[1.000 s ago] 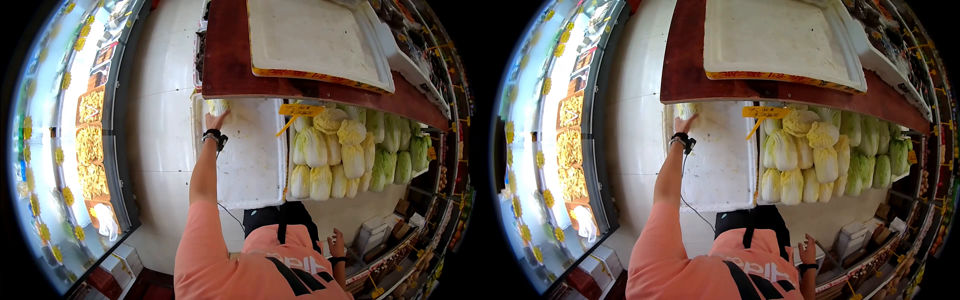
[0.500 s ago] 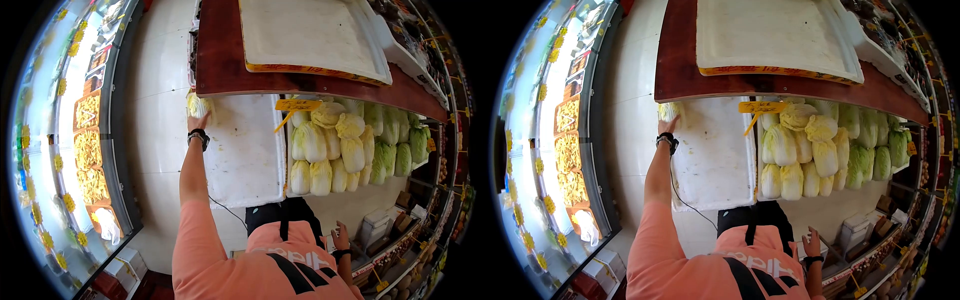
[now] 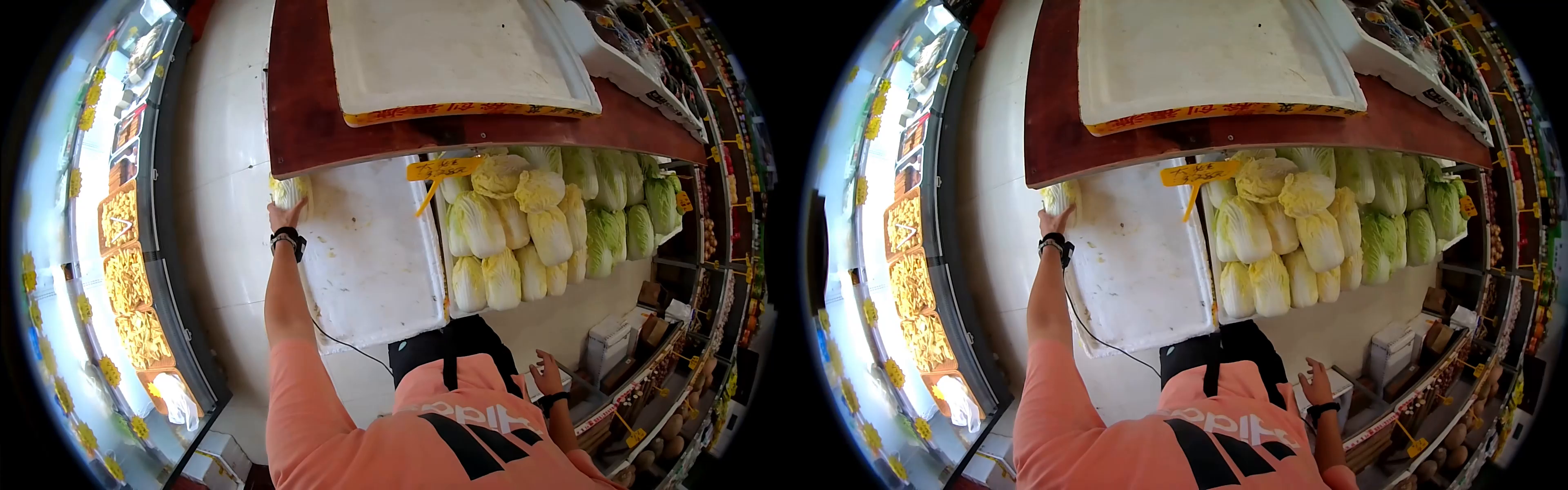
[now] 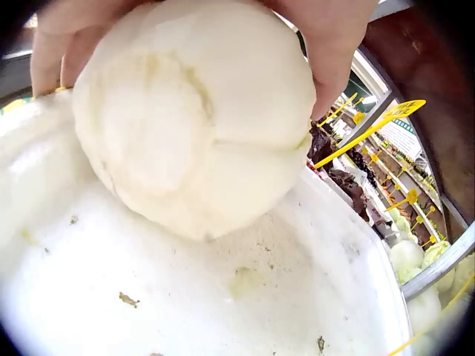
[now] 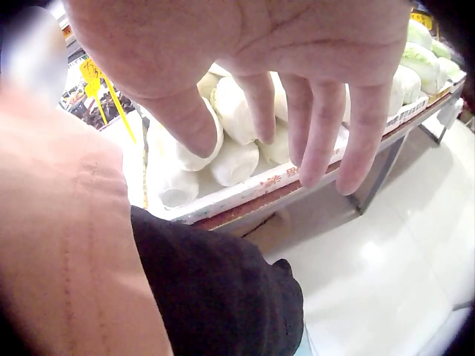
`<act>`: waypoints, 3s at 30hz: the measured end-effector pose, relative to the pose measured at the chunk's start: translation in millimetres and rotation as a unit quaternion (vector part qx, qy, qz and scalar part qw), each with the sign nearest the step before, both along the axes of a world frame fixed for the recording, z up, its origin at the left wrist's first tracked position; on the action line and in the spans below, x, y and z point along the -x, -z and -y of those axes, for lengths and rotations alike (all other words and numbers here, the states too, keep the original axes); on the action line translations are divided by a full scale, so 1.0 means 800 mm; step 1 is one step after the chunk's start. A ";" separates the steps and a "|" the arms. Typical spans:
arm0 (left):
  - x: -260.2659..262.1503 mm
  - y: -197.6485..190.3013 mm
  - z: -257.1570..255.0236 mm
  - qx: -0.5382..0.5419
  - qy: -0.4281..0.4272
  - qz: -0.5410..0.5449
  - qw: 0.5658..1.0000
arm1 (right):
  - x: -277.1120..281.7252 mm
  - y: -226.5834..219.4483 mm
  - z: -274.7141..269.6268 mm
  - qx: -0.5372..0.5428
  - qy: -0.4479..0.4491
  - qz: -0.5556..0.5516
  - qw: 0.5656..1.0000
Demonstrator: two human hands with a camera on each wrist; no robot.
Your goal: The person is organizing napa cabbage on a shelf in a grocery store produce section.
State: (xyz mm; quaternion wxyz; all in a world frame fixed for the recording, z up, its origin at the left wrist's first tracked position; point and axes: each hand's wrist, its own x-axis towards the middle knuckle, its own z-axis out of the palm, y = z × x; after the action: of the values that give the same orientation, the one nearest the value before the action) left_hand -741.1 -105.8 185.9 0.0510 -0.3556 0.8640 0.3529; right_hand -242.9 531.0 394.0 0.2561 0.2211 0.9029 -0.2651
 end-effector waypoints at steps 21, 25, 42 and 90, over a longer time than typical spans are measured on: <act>-0.023 0.005 -0.009 -0.018 -0.042 -0.060 0.997 | 0.302 -0.083 -0.039 -0.118 -0.159 -0.192 0.961; -0.099 0.032 -0.011 0.004 -0.014 -0.120 0.993 | 0.444 -0.084 -0.050 -0.175 -0.247 -0.221 0.927; -0.607 0.046 -0.111 -0.002 -0.180 0.064 0.982 | 0.575 -0.005 -0.087 -0.088 -0.408 -0.237 0.877; -0.511 0.048 -0.012 -0.129 -0.044 -0.015 0.991 | 0.685 0.238 0.593 0.017 0.047 -0.052 0.997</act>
State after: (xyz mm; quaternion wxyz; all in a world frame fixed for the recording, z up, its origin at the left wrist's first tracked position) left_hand -332.1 -96.6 147.6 0.0681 -0.3789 0.7953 0.4683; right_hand -791.3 56.5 203.8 0.2003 0.2444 0.8989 -0.3034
